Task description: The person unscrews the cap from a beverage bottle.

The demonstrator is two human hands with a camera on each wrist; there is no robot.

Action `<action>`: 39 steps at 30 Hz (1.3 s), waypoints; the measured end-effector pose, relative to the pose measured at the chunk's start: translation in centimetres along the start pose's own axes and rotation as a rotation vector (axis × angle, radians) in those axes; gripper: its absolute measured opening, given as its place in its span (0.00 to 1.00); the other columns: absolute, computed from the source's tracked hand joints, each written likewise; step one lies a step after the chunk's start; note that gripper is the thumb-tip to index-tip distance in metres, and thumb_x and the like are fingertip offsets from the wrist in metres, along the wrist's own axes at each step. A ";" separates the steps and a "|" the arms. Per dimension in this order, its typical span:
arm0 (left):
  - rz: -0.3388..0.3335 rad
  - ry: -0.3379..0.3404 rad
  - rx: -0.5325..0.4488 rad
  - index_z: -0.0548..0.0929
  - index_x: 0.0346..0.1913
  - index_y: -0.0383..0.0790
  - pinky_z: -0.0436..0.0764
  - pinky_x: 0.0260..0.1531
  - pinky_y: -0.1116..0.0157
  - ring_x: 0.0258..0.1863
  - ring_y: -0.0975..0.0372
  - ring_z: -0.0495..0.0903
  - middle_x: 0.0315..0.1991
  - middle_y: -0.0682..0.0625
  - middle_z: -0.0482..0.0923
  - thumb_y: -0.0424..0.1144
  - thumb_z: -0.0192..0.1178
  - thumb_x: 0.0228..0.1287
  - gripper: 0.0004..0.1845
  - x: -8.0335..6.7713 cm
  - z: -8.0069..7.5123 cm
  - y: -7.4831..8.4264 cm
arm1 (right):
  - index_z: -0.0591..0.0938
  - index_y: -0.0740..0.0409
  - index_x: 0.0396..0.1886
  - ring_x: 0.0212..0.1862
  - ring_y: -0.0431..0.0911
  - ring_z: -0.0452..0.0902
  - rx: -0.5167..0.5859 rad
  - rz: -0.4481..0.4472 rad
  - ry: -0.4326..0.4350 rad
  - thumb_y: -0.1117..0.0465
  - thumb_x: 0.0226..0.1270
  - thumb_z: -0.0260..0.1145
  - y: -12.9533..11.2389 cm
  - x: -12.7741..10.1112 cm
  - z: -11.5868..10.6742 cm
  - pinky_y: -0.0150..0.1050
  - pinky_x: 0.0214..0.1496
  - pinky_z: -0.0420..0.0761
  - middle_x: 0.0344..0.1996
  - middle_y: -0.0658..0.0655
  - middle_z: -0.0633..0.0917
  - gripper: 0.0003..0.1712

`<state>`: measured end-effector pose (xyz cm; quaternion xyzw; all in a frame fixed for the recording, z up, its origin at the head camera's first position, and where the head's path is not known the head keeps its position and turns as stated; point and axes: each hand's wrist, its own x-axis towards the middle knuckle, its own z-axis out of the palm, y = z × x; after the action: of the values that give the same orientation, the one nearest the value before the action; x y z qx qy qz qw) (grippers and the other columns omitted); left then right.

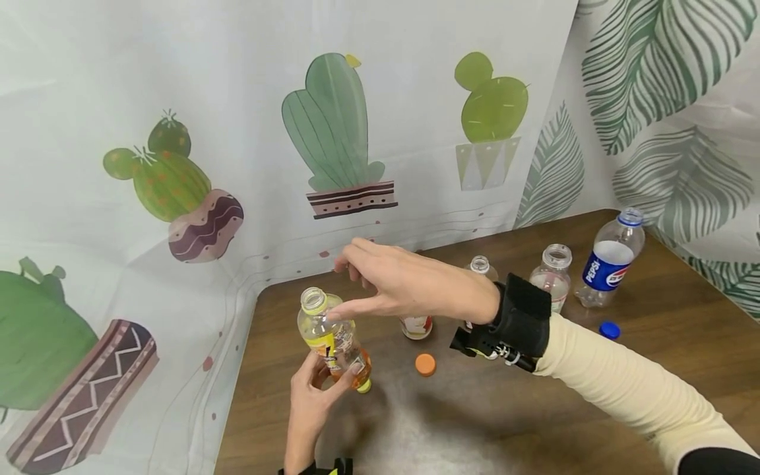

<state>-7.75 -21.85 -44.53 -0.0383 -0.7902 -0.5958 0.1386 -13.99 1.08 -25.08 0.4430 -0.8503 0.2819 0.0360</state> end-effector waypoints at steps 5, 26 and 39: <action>0.004 -0.005 -0.007 0.81 0.56 0.48 0.81 0.52 0.69 0.49 0.63 0.83 0.50 0.52 0.84 0.30 0.75 0.51 0.27 0.0 0.2 -0.1 | 0.74 0.53 0.57 0.42 0.37 0.72 -0.003 0.014 -0.016 0.37 0.61 0.69 -0.9 0.4 0.1 0.29 0.44 0.76 0.43 0.45 0.75 0.34; -0.005 -0.115 0.019 0.78 0.61 0.54 0.79 0.57 0.61 0.55 0.63 0.81 0.56 0.55 0.82 0.33 0.74 0.54 0.31 0.1 0.8 -0.4 | 0.75 0.51 0.38 0.28 0.38 0.69 -0.042 0.021 -0.138 0.48 0.67 0.66 0.1 2.2 2.1 0.29 0.26 0.67 0.30 0.52 0.77 0.14; 0.025 -0.108 0.009 0.54 0.77 0.61 0.70 0.67 0.51 0.75 0.58 0.58 0.76 0.53 0.58 0.30 0.72 0.56 0.52 0.3 -0.8 -0.7 | 0.75 0.56 0.40 0.31 0.39 0.72 -0.051 0.051 -0.061 0.52 0.67 0.64 0.6 3.5 1.4 0.30 0.31 0.73 0.32 0.51 0.79 0.12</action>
<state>-8.06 -22.89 -44.92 -0.0797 -0.7987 -0.5873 0.1036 -16.33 -1.89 -25.46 0.4286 -0.8689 0.2472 0.0142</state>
